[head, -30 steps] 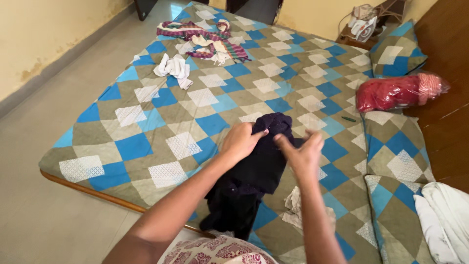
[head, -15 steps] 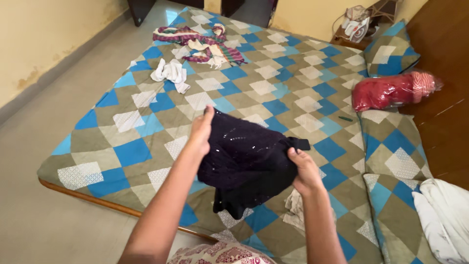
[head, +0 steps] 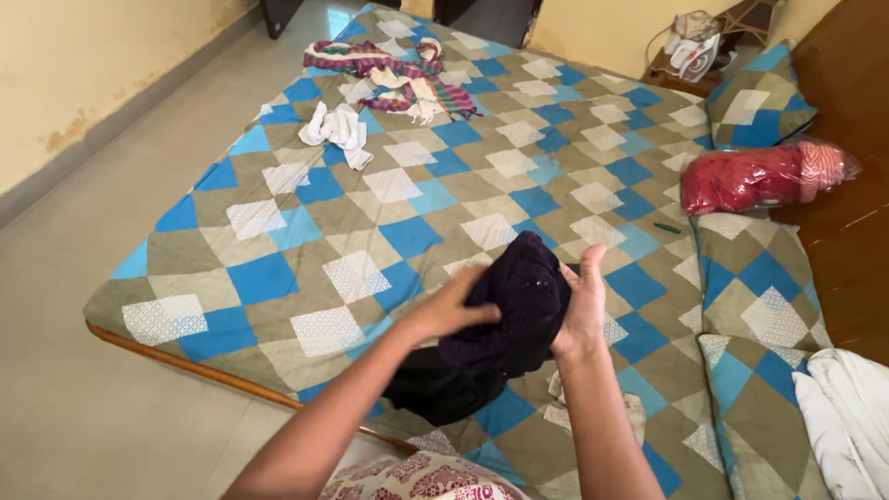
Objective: The person opens a wardrobe and retrieves a dark garment, then uses a cloth to wipe it while it is laid out on a bed. The person returns to the wardrobe to retrieve another dark garment and repeats the wiping process on the bed.
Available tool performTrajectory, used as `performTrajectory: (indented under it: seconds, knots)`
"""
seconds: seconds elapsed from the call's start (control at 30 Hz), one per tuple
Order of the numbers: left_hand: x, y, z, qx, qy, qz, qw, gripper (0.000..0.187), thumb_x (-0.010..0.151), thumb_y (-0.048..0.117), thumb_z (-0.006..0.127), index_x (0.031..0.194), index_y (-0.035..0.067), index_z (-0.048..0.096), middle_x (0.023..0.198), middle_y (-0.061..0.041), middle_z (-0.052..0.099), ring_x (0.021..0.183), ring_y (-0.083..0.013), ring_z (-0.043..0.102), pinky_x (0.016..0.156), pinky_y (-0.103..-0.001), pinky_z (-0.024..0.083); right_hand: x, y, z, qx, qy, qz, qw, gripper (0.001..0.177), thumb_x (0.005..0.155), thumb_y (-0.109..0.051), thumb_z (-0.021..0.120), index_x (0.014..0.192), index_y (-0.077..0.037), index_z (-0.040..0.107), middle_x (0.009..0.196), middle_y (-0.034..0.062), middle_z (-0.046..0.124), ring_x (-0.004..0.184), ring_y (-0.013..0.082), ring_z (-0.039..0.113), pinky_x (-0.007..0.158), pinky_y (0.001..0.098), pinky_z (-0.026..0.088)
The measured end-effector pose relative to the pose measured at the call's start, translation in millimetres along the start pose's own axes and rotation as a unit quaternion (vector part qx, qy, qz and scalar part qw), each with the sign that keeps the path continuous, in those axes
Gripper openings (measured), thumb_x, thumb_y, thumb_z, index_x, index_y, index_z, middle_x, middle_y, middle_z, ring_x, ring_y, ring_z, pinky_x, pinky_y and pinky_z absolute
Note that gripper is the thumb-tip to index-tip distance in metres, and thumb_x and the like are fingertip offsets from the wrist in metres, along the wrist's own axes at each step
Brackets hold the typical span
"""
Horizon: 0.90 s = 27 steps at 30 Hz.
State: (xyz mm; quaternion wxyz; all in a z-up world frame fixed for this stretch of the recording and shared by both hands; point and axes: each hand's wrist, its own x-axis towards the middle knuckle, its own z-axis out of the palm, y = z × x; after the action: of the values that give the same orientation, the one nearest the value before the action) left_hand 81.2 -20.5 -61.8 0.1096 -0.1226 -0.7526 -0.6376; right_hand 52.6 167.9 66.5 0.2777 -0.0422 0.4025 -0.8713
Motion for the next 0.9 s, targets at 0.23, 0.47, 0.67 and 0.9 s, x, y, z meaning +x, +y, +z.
performTrajectory:
  seconds: [0.23, 0.47, 0.67, 0.9]
  knots:
    - [28.2, -33.3, -7.3, -0.053, 0.154, -0.023, 0.986, 0.04, 0.098, 0.022, 0.063, 0.131, 0.0, 0.061, 0.118, -0.014, 0.069, 0.11, -0.025, 0.065, 0.097, -0.037, 0.05, -11.7, -33.5, -30.6, -0.154, -0.042, -0.061, 0.985, 0.058, 0.081, -0.024, 0.078, 0.13, 0.003, 0.062, 0.122, 0.0171, 0.07, 0.108, 0.0274, 0.071, 0.098, 0.0422, 0.057]
    - [50.6, 43.0, -92.5, -0.36, 0.143, -0.122, 0.914, 0.038, 0.099, 0.034, 0.065, 0.114, -0.001, 0.066, 0.105, -0.008, 0.071, 0.094, -0.0177, 0.067, 0.085, -0.035, 0.056, -24.6, -41.0, -28.2, -0.663, 0.281, -0.284, 0.633, 0.066, 0.066, -0.01, 0.091, 0.126, 0.002, 0.067, 0.115, 0.0241, 0.065, 0.101, 0.0337, 0.064, 0.085, 0.0438, 0.055]
    - [66.9, 70.4, -69.1, -0.388, 0.097, -0.1, 0.911, 0.047, 0.097, 0.042, 0.063, 0.121, 0.001, 0.064, 0.112, -0.007, 0.071, 0.103, -0.0174, 0.067, 0.091, -0.035, 0.054, -0.8, 85.8, 37.1, -0.674, 0.117, -0.313, 0.659, 0.067, 0.07, -0.03, 0.094, 0.122, -0.002, 0.063, 0.112, 0.0143, 0.071, 0.105, 0.026, 0.069, 0.087, 0.0413, 0.054]
    - [16.2, 71.9, -100.2, 0.02, 0.236, 0.052, 0.97, 0.09, 0.072, 0.043, 0.089, 0.138, 0.002, 0.043, 0.127, -0.021, 0.057, 0.119, -0.0358, 0.057, 0.101, -0.043, 0.046, 76.9, 102.0, 35.1, -0.371, 0.187, -0.186, 0.89, 0.041, 0.093, -0.025, 0.077, 0.122, 0.005, 0.076, 0.118, 0.0205, 0.077, 0.102, 0.031, 0.071, 0.09, 0.0425, 0.056]
